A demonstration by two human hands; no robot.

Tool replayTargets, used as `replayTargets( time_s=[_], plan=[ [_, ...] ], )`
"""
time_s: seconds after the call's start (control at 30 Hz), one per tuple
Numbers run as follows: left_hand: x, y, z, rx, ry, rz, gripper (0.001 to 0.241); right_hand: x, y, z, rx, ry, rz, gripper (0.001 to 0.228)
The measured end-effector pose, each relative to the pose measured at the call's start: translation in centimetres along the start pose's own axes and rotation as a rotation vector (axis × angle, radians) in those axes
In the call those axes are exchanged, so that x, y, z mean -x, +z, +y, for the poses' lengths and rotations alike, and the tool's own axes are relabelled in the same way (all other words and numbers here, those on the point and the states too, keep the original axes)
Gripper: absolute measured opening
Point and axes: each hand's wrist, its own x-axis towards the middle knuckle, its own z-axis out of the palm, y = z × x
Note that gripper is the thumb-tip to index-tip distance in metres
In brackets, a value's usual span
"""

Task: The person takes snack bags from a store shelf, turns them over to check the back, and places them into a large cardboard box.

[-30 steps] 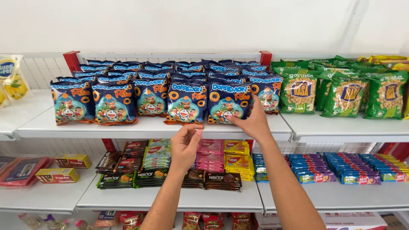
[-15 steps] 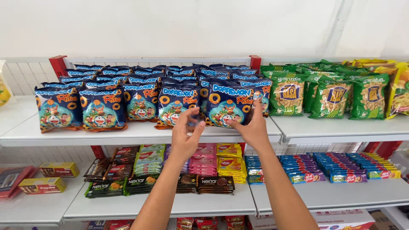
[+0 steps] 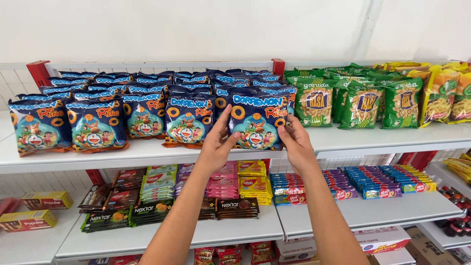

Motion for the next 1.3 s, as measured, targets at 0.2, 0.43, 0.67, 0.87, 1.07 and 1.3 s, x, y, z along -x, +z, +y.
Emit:
replayTargets(
  time_s=[0.2,0.43,0.67,0.87,1.07,1.3],
  plan=[
    [0.4,-0.3,-0.5,0.137,-0.004,0.001,0.069,1.1,1.4,-2.0,-0.216,0.038,0.041,0.031],
    [0.2,-0.9,-2.2,0.105,0.063,0.021,0.057,1.2,1.4,-1.2,-0.198,-0.005,0.045,0.032],
    [0.2,-0.1,-2.9,0.033,0.097,0.074,0.055,1.0,0.9,0.5,-0.011,-0.049,0.132,0.039],
    [0.7,3.4,0.0,-0.17,0.13,0.166,0.056,2.3,4.4,-3.8,0.385,-0.168,0.196,0.049],
    [0.8,5.4,1.1,-0.123,0.23,0.046,0.061,2.6,4.5,-2.8,0.255,-0.239,0.14,0.071],
    [-0.7,3.5,0.4,-0.194,0.102,0.057,0.052,2.2,1.7,-3.1,-0.362,0.045,0.198,0.045]
  ],
)
